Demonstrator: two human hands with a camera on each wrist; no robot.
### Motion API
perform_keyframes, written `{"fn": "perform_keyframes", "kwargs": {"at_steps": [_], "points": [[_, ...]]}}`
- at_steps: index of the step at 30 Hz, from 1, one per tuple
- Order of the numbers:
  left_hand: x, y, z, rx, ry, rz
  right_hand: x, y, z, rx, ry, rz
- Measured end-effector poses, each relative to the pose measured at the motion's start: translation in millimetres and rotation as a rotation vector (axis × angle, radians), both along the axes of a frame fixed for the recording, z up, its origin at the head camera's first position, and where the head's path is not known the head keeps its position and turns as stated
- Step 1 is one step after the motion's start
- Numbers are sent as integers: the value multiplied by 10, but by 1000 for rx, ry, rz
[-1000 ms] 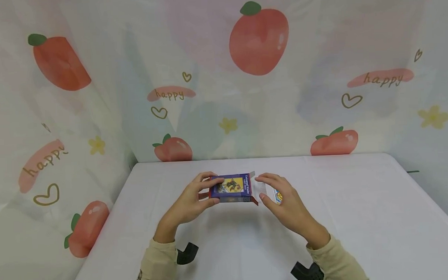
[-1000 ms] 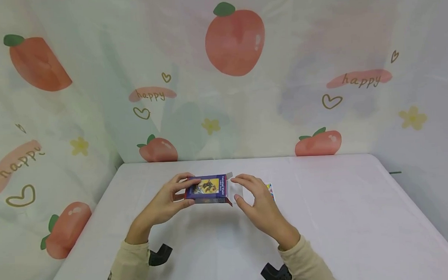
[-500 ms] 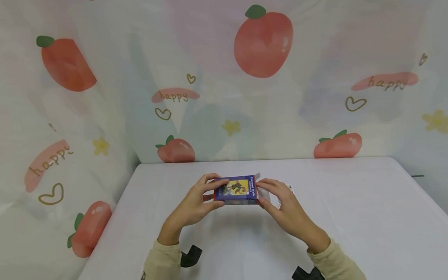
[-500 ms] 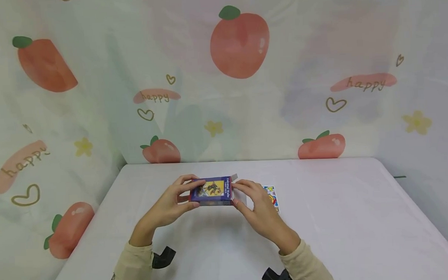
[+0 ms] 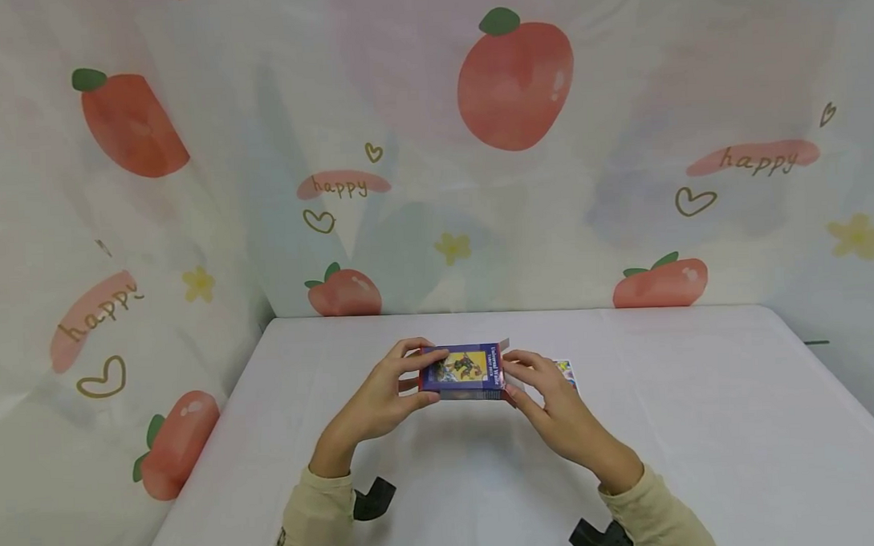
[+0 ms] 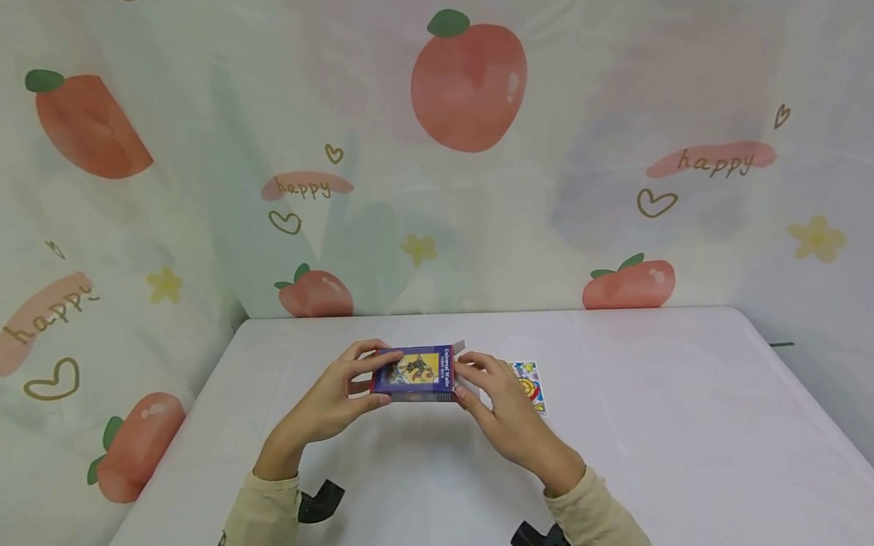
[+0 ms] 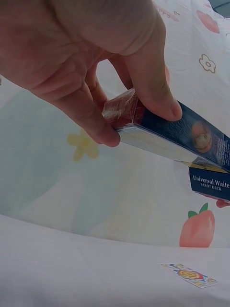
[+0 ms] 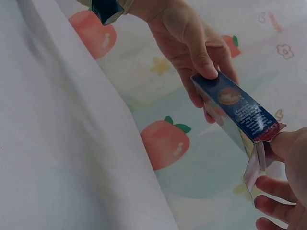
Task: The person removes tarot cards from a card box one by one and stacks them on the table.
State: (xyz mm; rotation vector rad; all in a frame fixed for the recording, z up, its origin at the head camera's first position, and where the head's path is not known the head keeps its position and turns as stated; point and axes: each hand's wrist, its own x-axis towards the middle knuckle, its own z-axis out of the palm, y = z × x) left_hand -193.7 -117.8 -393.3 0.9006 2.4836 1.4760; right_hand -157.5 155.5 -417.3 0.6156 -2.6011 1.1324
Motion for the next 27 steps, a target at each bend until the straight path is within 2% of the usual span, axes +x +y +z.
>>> {"fn": "perform_keyframes", "kwargs": {"at_steps": [8,20,27], "points": [[7,13,12,-3,-1,10,0,10,2,-3,25,11],[3,-20,8,17,-7,18,2,31,31,1,-9,-11],[-7,-29,11,13,-8,29,-6,43,26,15,7,-13]]}}
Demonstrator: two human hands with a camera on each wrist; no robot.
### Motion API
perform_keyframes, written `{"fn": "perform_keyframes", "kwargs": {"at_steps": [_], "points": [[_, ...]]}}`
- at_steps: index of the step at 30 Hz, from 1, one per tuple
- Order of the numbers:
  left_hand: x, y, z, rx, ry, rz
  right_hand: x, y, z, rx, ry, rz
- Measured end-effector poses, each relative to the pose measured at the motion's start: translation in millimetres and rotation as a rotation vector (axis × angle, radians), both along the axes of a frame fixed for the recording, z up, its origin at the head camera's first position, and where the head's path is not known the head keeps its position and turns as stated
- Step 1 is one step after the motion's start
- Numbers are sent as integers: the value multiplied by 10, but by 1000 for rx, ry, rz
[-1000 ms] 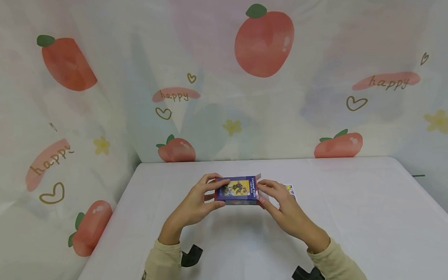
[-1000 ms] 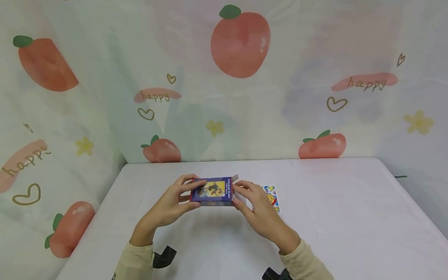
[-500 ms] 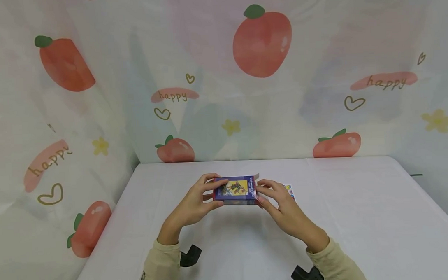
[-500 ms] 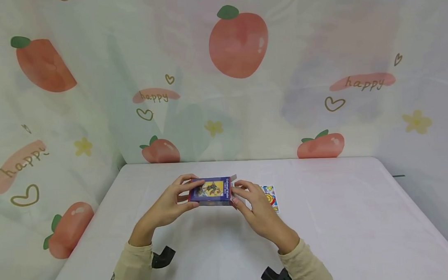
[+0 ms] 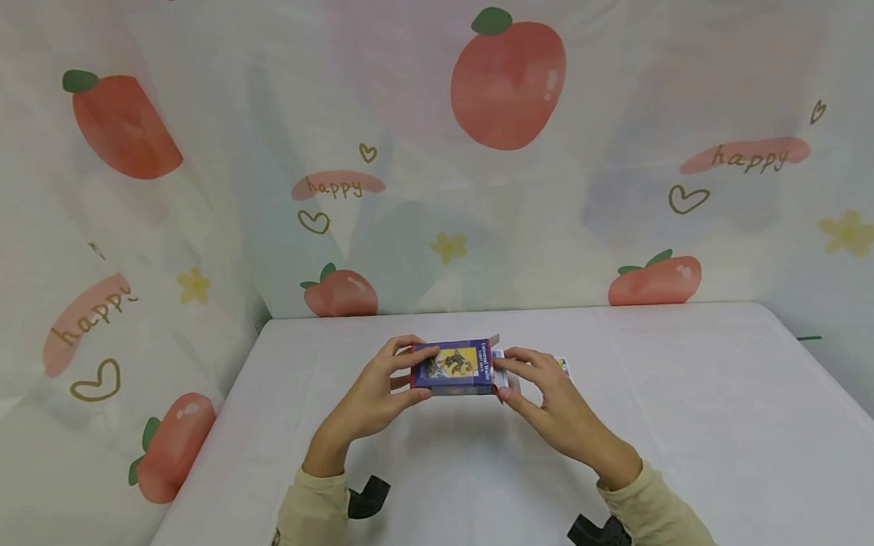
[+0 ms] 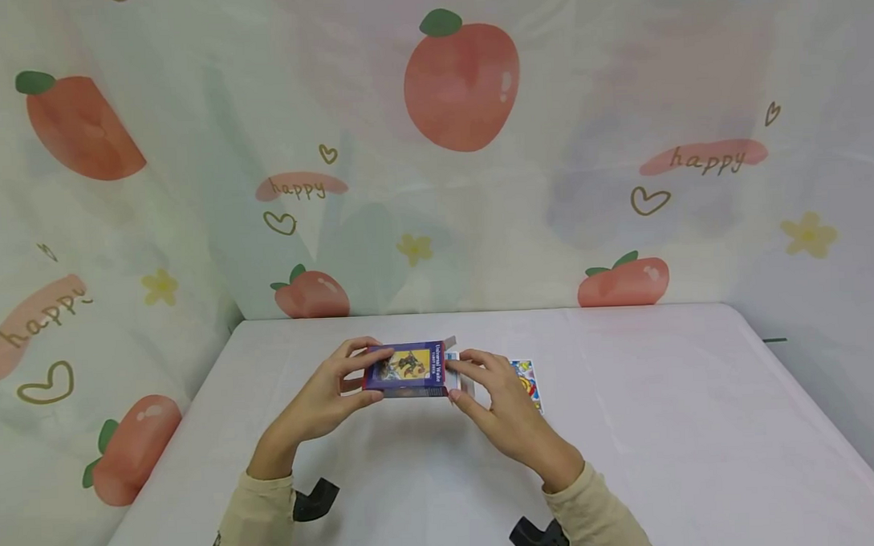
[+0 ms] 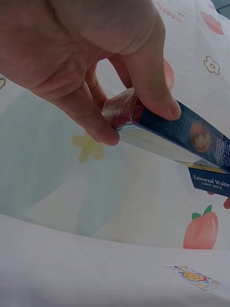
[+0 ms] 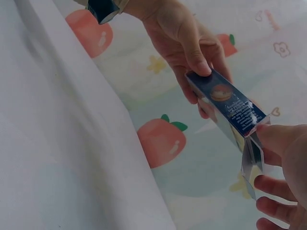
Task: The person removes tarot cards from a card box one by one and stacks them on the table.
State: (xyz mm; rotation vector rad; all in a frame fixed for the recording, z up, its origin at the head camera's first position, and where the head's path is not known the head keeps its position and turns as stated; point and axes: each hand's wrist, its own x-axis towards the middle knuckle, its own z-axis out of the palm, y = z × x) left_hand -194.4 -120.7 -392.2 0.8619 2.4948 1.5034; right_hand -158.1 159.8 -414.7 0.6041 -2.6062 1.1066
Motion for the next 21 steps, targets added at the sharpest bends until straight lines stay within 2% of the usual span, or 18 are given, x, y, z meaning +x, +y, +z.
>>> {"fn": "perform_keyframes", "kwargs": {"at_steps": [8,21], "points": [[7,4,7,-1,-11,4,-9,2,-7,-6,20,-14],[10,-3,11,-3,-15,19,-29,26,10,-27,-2,-47]]}}
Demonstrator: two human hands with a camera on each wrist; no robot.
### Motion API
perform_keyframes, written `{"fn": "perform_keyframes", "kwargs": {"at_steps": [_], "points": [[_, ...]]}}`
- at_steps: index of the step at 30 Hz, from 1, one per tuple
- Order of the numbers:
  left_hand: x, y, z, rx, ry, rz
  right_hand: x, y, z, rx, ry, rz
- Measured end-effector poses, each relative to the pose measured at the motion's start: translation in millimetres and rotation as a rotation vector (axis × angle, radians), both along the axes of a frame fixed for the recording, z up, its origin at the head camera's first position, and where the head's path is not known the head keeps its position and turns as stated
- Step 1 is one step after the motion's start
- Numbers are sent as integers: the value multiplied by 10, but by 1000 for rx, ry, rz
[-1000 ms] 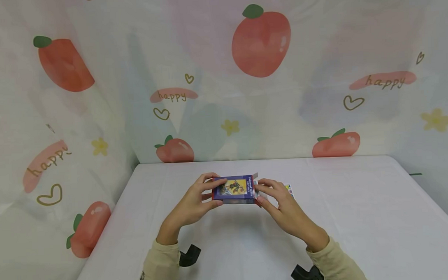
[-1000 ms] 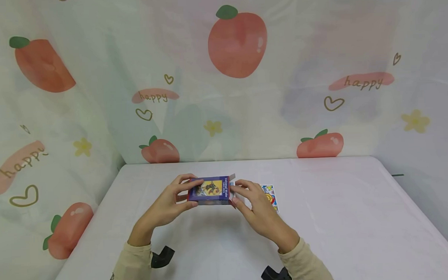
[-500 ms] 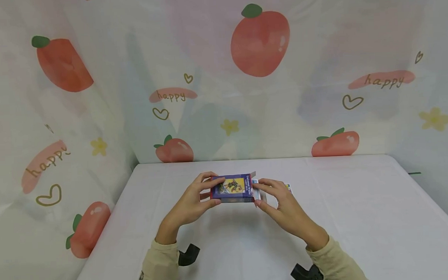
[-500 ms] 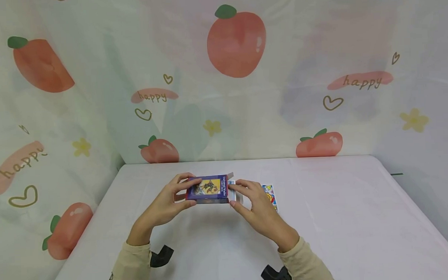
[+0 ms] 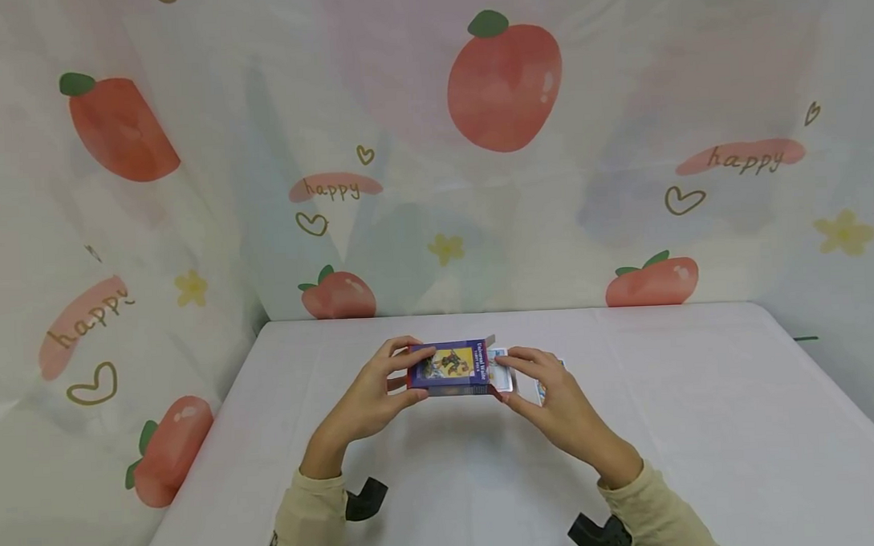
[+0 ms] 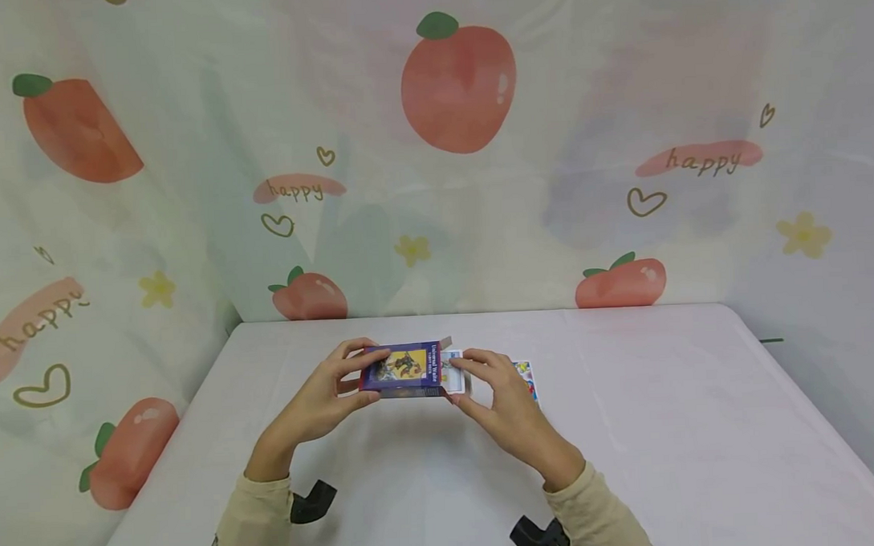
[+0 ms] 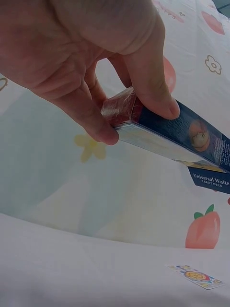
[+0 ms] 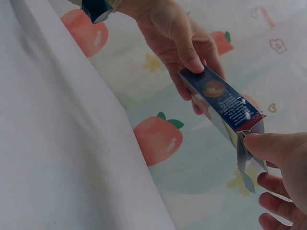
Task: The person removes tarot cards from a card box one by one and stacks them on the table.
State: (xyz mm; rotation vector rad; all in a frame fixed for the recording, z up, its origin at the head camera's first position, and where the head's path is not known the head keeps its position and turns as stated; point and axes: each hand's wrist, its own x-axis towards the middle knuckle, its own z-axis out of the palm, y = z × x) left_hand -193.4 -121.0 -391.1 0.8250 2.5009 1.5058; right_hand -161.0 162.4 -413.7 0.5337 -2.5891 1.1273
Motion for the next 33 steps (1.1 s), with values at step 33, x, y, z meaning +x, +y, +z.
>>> {"fn": "perform_keyframes", "kwargs": {"at_steps": [33], "points": [[-4,-11,4,-11,-4,39,-23,139,63,-159,-115,34]]}}
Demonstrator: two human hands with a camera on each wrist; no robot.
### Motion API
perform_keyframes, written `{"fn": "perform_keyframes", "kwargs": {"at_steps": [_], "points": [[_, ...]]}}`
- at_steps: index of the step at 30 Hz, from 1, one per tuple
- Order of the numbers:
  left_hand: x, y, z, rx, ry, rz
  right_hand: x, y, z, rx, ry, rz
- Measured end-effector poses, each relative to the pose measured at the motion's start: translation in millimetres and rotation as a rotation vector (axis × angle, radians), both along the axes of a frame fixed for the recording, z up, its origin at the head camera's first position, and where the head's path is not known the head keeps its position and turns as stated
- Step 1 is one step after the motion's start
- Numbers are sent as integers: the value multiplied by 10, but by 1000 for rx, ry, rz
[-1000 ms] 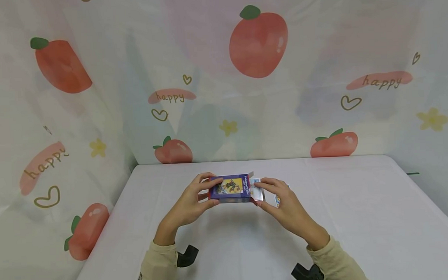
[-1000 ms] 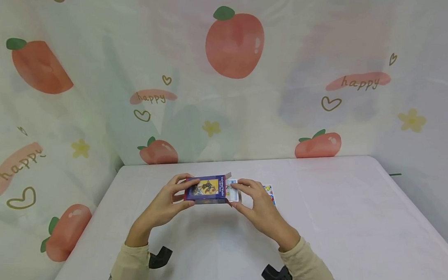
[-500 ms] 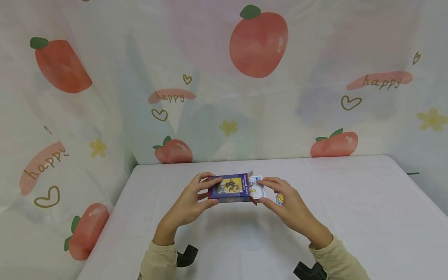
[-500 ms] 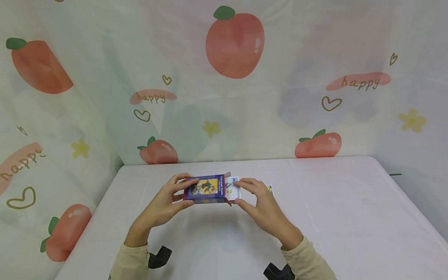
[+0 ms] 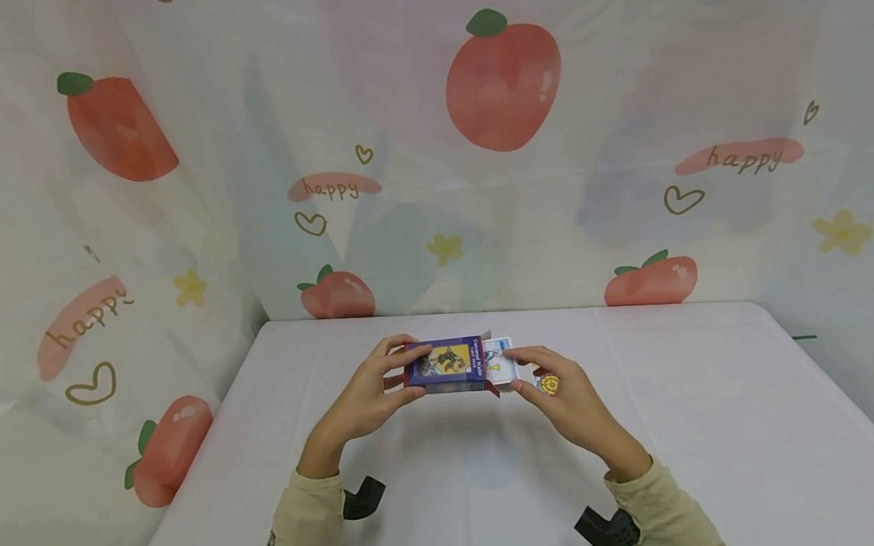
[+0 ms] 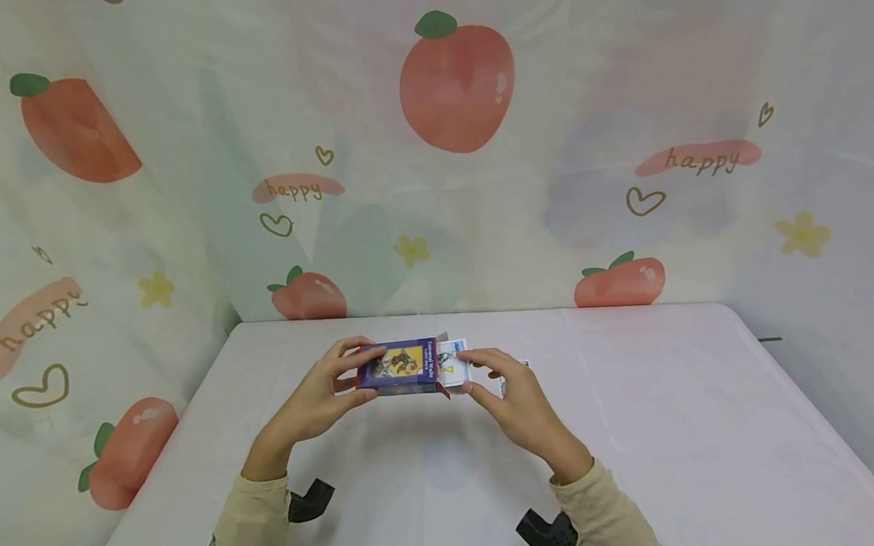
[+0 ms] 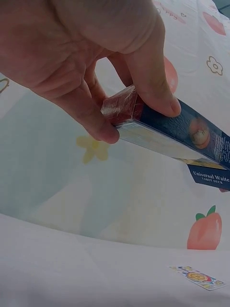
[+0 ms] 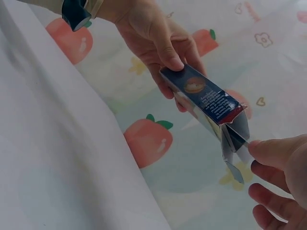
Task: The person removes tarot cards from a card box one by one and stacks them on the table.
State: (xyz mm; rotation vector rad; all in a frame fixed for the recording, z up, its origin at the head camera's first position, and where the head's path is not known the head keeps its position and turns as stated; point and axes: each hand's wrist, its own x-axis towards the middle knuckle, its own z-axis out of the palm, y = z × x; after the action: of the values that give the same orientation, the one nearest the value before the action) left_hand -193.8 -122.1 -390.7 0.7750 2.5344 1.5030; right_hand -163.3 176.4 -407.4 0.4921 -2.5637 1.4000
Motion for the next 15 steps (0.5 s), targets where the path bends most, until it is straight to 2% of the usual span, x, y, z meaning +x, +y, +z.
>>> {"fn": "perform_keyframes", "kwargs": {"at_steps": [6,15], "points": [[-2,-1,-4,2,3,-1,-4,17,9,-33,-28,10],[0,1,5,7,2,10,-16,49,23,-75,-4,9]]}}
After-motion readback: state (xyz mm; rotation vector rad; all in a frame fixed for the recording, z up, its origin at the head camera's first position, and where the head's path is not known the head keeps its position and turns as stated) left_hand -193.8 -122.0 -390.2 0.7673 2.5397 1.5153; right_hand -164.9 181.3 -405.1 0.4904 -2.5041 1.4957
